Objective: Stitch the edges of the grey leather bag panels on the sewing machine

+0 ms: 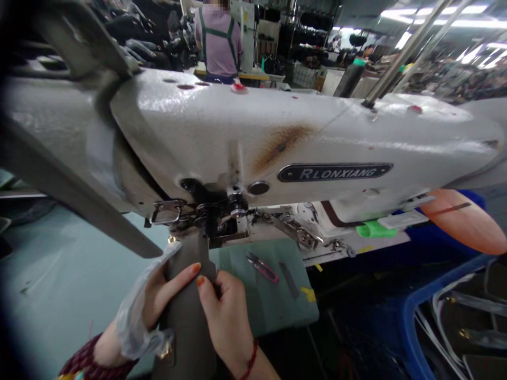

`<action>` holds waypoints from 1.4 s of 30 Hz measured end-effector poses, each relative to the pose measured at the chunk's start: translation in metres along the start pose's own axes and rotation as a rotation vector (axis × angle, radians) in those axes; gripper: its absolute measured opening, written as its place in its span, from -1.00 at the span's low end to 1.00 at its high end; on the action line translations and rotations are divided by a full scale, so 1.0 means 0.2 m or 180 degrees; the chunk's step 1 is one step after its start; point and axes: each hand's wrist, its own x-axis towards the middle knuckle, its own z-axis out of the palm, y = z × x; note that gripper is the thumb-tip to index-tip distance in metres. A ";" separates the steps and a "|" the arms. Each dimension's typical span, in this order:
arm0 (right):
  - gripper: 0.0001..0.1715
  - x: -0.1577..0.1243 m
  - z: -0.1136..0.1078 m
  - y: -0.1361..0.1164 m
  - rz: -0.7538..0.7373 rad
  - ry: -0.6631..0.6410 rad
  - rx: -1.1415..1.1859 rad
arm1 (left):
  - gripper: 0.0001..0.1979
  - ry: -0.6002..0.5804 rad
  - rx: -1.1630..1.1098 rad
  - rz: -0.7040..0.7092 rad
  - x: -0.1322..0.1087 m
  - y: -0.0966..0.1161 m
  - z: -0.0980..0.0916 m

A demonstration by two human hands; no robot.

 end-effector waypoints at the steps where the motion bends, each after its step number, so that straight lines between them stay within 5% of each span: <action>1: -0.66 0.01 0.00 0.00 -0.0017 0.0019 -0.0007 | -0.53 -0.0038 -0.0025 -0.0050 0.01 0.01 0.00; 20: -0.53 0.17 0.03 -0.06 -0.0133 0.0184 -0.0074 | -0.41 -0.0362 -0.0656 0.0280 0.24 0.06 -0.04; 32: -0.48 0.23 0.06 -0.06 -0.0340 0.0311 -0.0113 | -0.58 -0.0701 0.0271 0.1223 0.31 0.18 -0.13; 37: -0.46 0.23 0.08 -0.04 -0.0333 0.0349 -0.0023 | -0.55 -0.0841 0.0019 0.1043 0.34 0.18 -0.14; 42: -0.47 0.22 0.04 -0.06 -0.0343 0.0319 -0.0170 | -0.48 -0.0868 -0.0891 0.0389 0.33 0.07 -0.13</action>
